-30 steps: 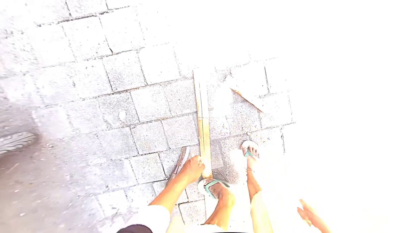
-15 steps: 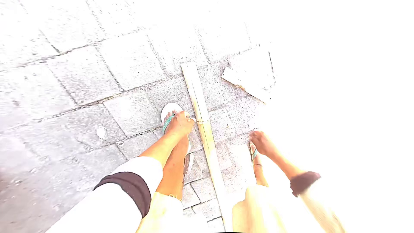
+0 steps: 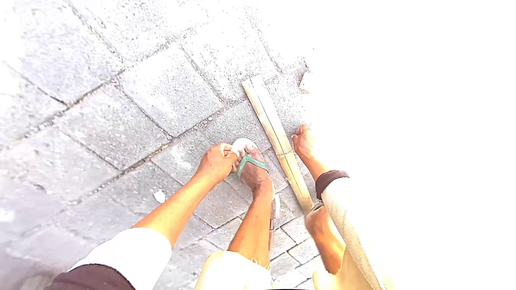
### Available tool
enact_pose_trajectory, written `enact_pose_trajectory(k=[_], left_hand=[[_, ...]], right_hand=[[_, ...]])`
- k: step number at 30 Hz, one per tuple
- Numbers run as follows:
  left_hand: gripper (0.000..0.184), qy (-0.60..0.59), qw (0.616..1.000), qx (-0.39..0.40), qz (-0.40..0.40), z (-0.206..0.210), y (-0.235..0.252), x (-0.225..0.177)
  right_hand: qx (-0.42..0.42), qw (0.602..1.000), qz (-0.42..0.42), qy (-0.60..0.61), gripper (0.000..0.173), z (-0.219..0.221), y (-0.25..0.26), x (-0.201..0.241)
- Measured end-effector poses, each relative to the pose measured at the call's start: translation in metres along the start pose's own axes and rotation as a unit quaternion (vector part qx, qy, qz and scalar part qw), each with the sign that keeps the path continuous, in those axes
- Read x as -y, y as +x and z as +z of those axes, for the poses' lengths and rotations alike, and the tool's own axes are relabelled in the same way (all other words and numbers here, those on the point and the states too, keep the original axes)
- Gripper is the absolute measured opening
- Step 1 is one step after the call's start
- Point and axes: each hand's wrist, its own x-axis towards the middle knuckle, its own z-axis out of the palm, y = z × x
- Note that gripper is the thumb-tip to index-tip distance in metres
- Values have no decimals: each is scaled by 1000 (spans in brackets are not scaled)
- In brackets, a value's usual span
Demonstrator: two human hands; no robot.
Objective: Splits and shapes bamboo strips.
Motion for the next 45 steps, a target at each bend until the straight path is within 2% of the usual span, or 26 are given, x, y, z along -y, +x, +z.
enact_pose_trajectory(k=[6,9,12,14,16,21,25,30,34,37,40,43,45], left_hand=[[36,40,999,-7,16,-22,31,4],[34,53,998,-8,39,-24,42,-11],[34,78,993,-33,80,-20,51,-31],[35,104,987,-58,111,-18,54,-51],[40,139,977,-80,142,-14,57,-70],[63,211,943,-163,200,-4,63,-115],[78,258,930,-177,194,-2,75,-136],[77,305,922,-153,185,-2,86,-139],[80,306,921,-158,182,-3,88,-138],[73,311,918,-164,182,-5,94,-136],[69,291,925,-172,174,-6,99,-139],[66,255,938,-164,165,-11,106,-141],[63,215,953,-143,159,-14,107,-144]], right_hand=[[-26,998,-28,48,17,9,-2,-11],[-30,997,-54,51,14,1,-6,-19],[-100,984,-120,80,9,15,-10,-40],[-110,977,-146,108,9,24,-16,-54],[-94,979,-136,121,13,28,-26,-66],[-89,981,-9,173,18,37,-57,-81],[-80,978,-13,194,22,46,-60,-84],[-140,956,-59,251,30,57,-45,-70],[-153,966,-75,194,31,57,-31,-60],[-142,977,-62,149,25,51,-32,-52],[-140,976,-57,155,17,50,-29,-48],[-132,958,-56,247,12,46,-31,-51],[-96,908,-25,408,13,36,-43,-49]])
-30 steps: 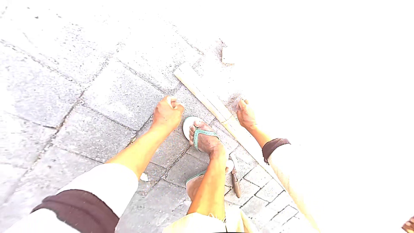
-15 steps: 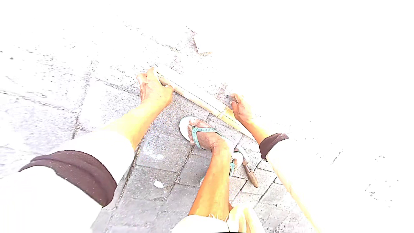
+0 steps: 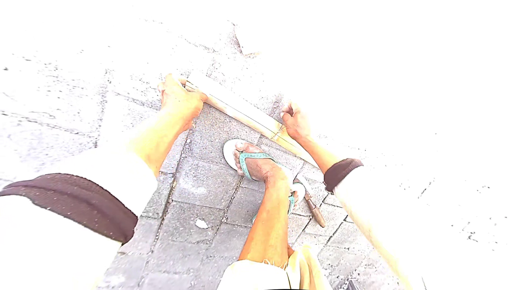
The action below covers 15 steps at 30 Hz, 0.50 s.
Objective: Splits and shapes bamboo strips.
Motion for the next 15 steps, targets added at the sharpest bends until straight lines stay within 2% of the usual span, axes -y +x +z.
enact_pose_trajectory(k=[2,4,6,9,13,15], left_hand=[[60,-45,999,18,-11,-6,-3,-3],[58,-80,996,38,-22,-11,-7,0],[55,-131,989,58,-43,-19,-12,3],[45,-219,970,72,-74,-29,-28,7],[35,-292,947,84,-99,-34,-67,1],[25,-339,931,78,-108,-33,-87,-2]], right_hand=[[5,974,73,217,15,-9,-18,17],[19,901,123,415,14,-22,-43,35],[48,824,144,546,8,-39,-68,50],[114,725,133,667,17,-61,-101,65],[195,579,114,784,18,-73,-135,63],[201,537,109,812,17,-80,-157,68]])
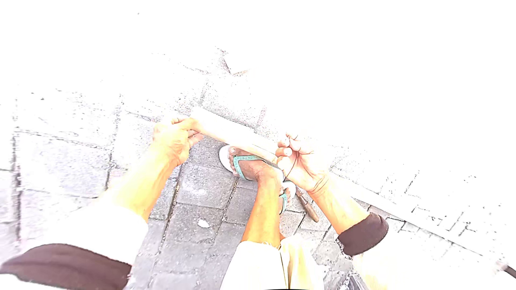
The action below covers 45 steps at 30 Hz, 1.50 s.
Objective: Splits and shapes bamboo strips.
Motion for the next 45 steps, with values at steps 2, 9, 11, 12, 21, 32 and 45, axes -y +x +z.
enact_pose_trajectory(k=[2,9,11,12,21,32,45], left_hand=[[18,-35,999,-1,1,3,-21,4],[10,-94,995,17,8,-4,-93,20],[8,-110,993,26,15,-12,-110,22],[7,-114,993,27,19,-16,-119,22],[8,-145,987,42,60,-56,-201,17],[11,-172,978,64,102,-83,-301,-4],[11,-164,980,85,69,-101,-310,5]], right_hand=[[15,1000,-4,-10,16,11,-23,-4],[-2,999,-35,22,20,34,-78,-3],[-38,998,-43,29,18,39,-93,-2],[-56,997,-49,26,17,41,-100,-1],[-238,944,-157,-165,17,69,-171,-13],[-266,872,-230,-341,17,80,-252,-48],[-352,793,-190,-461,22,62,-310,-104]])
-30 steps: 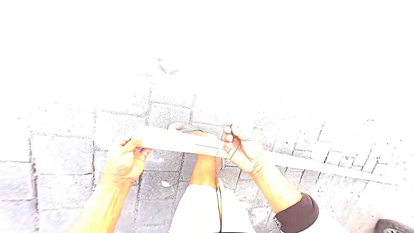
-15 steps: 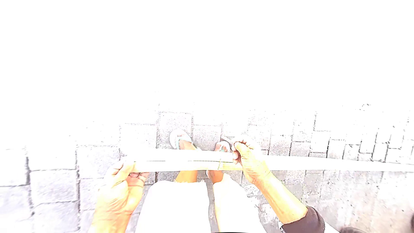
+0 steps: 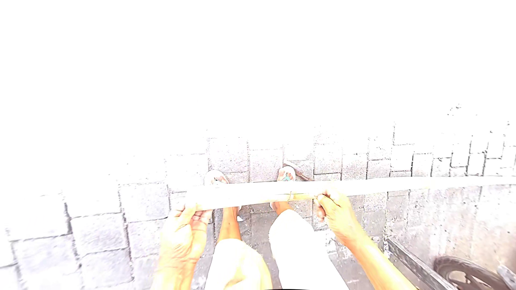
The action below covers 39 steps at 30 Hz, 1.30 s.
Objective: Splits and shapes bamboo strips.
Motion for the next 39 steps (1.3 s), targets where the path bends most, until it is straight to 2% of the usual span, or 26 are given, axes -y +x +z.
enact_pose_trajectory(k=[2,3,4,5,6,10,12,14,16,19,23,28,33,36,39], left_hand=[[11,-11,1000,12,-8,-4,-4,-2],[11,-16,1000,14,-14,-6,-7,-4],[11,-21,999,17,-20,-7,-10,-6],[11,-25,999,20,-23,-7,-13,-8],[12,-32,999,23,-24,-8,-16,-9],[11,-54,998,42,-2,-5,-29,-12],[13,-59,997,56,15,-5,-37,-16],[15,-63,994,89,32,-4,-44,-20],[12,-68,990,116,52,-3,-54,-26],[14,-79,985,131,81,0,-67,-37],[14,-105,974,160,122,-7,-69,-38],[19,-95,980,112,134,0,-71,-44],[13,-67,982,57,164,2,-86,-38],[10,-106,981,51,156,9,-85,-39],[15,-179,971,88,131,11,-81,-35]], right_hand=[[-4,991,39,-126,25,-12,-18,-19],[20,962,69,-262,30,-18,-25,-23],[49,914,89,-393,35,-20,-31,-23],[56,871,74,-483,38,-16,-38,-21],[38,849,27,-526,38,-7,-44,-18],[-4,859,-187,-477,36,76,-39,24],[16,837,-297,-460,34,133,-25,44],[54,817,-335,-466,37,180,-14,70],[126,814,-295,-485,39,213,-12,93],[224,810,-222,-495,55,240,-14,109],[244,808,-212,-493,56,252,-20,113],[259,803,-189,-502,56,256,-27,129],[279,859,-179,-390,55,249,-12,144],[298,817,-166,-466,57,246,-21,155],[314,803,-158,-482,58,242,-28,161]])
